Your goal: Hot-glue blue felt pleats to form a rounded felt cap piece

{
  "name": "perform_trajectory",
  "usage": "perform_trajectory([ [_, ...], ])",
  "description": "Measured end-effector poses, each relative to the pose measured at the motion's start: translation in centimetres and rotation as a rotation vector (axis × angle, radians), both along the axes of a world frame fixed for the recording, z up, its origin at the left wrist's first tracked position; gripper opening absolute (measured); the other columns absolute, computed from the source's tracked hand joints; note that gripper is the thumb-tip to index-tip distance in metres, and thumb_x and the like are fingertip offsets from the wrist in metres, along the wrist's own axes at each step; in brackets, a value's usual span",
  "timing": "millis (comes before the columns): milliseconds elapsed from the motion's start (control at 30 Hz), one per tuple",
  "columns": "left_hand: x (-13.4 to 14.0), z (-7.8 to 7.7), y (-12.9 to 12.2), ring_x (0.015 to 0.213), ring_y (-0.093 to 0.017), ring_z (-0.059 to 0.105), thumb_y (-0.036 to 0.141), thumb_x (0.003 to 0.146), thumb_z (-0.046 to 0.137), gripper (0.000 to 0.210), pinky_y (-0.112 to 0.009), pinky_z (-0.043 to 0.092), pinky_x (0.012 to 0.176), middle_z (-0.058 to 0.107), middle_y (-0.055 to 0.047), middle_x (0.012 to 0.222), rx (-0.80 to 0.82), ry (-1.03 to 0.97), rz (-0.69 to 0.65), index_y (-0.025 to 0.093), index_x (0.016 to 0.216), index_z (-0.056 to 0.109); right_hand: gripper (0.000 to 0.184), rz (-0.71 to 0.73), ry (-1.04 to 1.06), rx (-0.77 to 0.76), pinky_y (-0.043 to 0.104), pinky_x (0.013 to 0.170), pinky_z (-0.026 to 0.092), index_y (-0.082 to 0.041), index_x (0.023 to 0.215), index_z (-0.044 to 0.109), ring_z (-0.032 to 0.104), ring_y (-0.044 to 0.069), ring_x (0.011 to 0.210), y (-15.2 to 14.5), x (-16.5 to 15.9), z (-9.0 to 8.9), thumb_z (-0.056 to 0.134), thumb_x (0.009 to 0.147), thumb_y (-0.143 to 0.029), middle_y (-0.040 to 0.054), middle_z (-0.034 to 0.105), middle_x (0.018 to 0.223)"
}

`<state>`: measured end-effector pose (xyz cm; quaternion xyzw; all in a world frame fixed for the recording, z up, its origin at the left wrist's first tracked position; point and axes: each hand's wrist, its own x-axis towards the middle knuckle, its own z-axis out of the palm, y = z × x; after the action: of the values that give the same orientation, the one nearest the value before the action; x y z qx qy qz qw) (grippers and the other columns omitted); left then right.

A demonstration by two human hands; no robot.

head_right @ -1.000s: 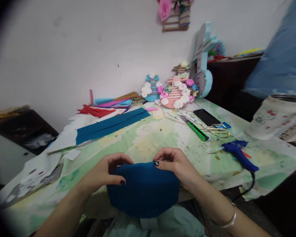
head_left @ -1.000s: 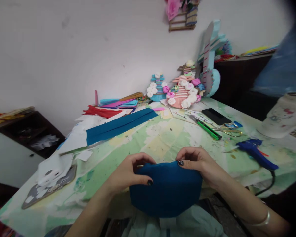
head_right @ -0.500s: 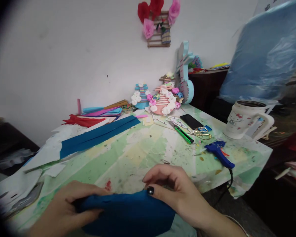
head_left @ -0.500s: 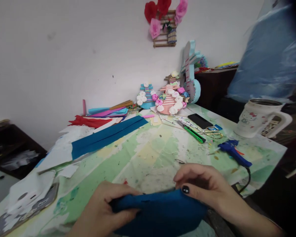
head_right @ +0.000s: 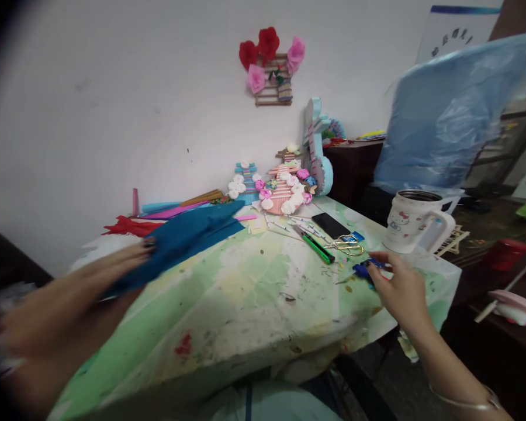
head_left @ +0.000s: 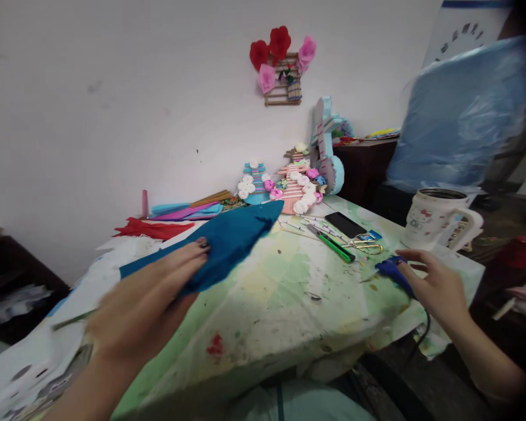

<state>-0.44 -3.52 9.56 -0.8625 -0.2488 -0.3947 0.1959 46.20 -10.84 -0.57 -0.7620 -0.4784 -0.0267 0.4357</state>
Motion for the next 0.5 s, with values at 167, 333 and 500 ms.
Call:
perform_trajectory([
  [167,4.5,-7.1,6.2,0.116,-0.025,0.061,0.009,0.091,0.046,0.03,-0.041,0.053,0.097,0.07,-0.013,0.113,0.173,0.155,-0.262,0.015,0.116,0.061,0.037,-0.165,-0.367,-0.211,0.053,0.084,0.041,-0.01,0.101,0.057,0.058,0.046,0.098,1.8,3.7,-5.7,0.048,0.081,-0.04,0.0277,0.064,0.099],
  [333,4.8,-13.3,8.5,0.121,-0.024,0.056,0.01,0.095,0.035,0.035,-0.044,0.048,0.103,0.067,-0.011,0.119,-0.181,0.335,-0.206,0.02,0.112,0.064,0.043,-0.224,-0.461,-0.311,0.047,0.082,0.042,-0.01,0.1,0.058,0.06,0.042,0.093,2.1,4.8,-7.7,0.043,0.084,-0.047,0.0268,0.066,0.095],
  [500,4.8,-14.0,8.8,0.127,-0.03,0.05,0.024,0.093,0.048,0.03,-0.051,0.042,0.107,0.061,-0.018,0.127,-0.321,0.367,-0.254,0.013,0.118,0.06,0.033,-0.218,-0.323,-0.364,0.044,0.069,0.042,-0.018,0.086,0.06,0.061,0.038,0.083,1.7,5.5,-6.7,0.052,0.079,-0.048,0.0209,0.066,0.082],
])
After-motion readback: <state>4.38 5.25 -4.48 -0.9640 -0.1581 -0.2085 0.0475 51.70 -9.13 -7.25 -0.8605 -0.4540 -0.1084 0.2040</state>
